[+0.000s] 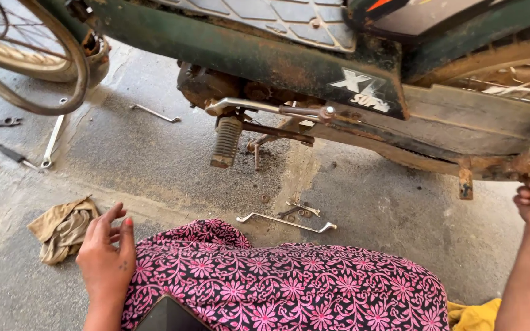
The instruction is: The person lies on the floor under a motorcycle and works on the footrest and side-stand area, using wrenches to loosen and remove bolts and small brackets, setting the removed hardware on the floor beside them, and at one point wiping a part with a yellow cloth.
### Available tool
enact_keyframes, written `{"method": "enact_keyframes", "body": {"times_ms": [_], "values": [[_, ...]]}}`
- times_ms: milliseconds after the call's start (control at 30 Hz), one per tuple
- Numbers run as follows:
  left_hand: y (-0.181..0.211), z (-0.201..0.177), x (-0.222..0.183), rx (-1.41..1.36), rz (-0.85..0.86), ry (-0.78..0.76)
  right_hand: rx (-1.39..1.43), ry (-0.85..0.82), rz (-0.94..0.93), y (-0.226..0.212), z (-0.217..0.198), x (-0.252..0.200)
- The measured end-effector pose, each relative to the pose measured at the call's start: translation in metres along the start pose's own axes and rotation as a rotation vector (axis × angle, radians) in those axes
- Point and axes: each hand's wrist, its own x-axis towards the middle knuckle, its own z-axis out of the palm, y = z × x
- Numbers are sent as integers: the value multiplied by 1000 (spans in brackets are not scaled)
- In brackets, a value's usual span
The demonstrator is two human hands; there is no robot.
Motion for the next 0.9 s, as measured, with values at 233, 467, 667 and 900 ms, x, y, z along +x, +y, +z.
{"method": "enact_keyframes", "body": {"times_ms": [233,467,667,900], "values": [[-6,0,-3,1,36,16,-965,299,-518,-11,12,-51],[-13,5,-1,-25,37,9,-969,211,-526,-35,-3,-55],[-37,13,-5,-91,77,13,-1156,140,-581,-70,-14,-71],[-74,21,-8,-40,104,-13,369,-8,63,-54,15,-60]]}}
